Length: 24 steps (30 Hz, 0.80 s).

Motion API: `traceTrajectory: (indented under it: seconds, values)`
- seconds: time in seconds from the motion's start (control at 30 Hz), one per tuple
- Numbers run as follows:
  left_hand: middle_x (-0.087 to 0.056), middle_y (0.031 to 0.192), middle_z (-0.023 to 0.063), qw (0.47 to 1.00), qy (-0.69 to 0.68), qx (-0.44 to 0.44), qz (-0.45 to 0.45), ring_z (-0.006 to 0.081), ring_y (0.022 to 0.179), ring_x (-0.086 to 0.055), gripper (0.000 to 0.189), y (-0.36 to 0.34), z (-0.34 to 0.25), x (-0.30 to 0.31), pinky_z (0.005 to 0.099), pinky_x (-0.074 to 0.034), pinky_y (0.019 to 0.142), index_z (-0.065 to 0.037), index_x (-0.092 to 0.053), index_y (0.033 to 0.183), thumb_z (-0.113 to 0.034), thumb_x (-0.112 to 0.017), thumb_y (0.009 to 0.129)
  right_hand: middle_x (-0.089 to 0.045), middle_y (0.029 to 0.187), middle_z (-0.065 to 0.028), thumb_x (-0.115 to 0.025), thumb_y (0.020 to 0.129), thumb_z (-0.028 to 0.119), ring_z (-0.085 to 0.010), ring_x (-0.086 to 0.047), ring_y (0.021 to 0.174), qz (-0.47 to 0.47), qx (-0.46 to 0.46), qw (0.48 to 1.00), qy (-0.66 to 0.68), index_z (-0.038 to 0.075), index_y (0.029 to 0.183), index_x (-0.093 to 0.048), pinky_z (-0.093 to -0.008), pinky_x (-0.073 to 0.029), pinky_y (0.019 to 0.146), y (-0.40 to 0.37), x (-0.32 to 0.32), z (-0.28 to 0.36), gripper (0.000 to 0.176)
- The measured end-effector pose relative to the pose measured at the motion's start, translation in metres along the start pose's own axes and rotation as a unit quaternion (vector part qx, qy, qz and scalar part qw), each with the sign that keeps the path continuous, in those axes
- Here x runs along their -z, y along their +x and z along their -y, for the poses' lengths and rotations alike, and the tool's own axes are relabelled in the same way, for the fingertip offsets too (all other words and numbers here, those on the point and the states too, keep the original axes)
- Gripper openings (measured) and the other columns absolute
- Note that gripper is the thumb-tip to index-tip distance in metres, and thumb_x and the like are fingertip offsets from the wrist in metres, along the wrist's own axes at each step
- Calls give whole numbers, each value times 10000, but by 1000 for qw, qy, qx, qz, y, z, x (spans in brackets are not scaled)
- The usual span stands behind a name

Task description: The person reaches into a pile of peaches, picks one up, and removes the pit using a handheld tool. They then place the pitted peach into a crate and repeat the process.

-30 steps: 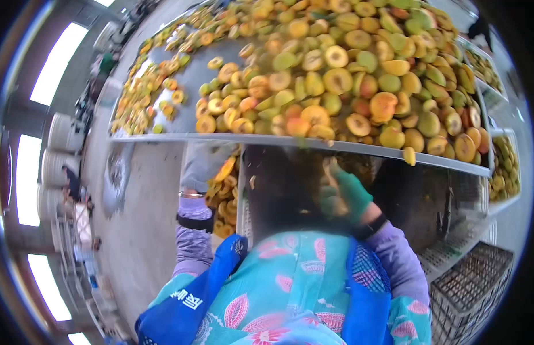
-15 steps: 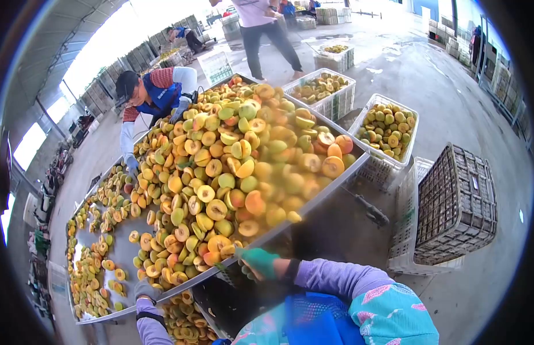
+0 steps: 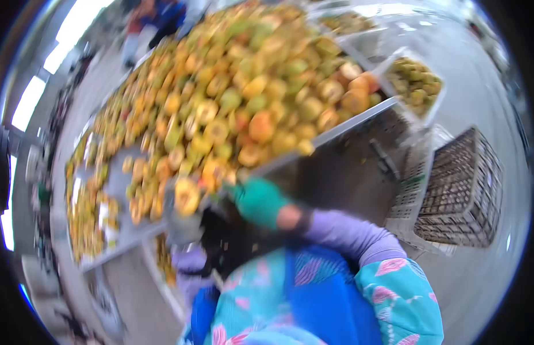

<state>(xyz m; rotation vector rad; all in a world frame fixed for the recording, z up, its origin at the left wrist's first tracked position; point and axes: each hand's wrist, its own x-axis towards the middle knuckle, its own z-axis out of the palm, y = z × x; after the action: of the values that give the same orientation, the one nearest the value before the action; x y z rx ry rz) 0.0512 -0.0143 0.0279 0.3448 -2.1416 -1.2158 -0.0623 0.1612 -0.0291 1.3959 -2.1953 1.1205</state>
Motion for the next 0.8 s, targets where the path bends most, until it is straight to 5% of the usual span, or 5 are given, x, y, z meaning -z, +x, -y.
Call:
traceTrajectory:
  seconds: [0.03,0.5,0.57,0.63,0.8]
  values:
    - [-632,1047,146,979,175,-104,19,306,968,-605,403,2,-2,-11,393,-498,838,0,-559,1162,-150,-677,806,-597,712,-233,-522,959,351,-418,-589,667,116,-250,934,228,57,983,-544,-497,-430,559,24,28,22,296]
    - [-665,991,118,955,-226,169,-90,230,911,-647,272,-12,-2,-65,337,-514,813,-15,-573,1119,-190,-573,910,-599,668,-223,-472,982,379,-410,-606,631,188,-235,925,231,-16,1023,-523,-501,-455,554,16,30,42,400]
    - [-653,1030,96,864,443,-170,-170,229,950,-629,233,-17,27,-67,352,-512,848,-35,-615,1075,-154,-531,894,-596,677,-230,-455,988,374,-417,-601,627,169,-255,918,252,-26,1020,-525,-512,-451,554,13,17,44,407]
    - [-634,1026,92,941,262,-111,-185,220,968,-604,228,-17,32,-81,336,-498,849,-61,-635,1038,-176,-508,887,-607,792,-255,-433,993,378,-440,-594,716,182,-28,967,174,-10,1109,-520,-513,-451,629,-5,-10,28,414]
    - [-594,907,108,964,-239,110,-27,229,817,-585,214,1,-26,-71,327,-492,727,-18,-626,1017,-138,-564,851,-626,878,-257,-359,988,496,-429,-611,767,245,-244,888,304,58,1188,-523,-474,-488,678,16,22,22,509]
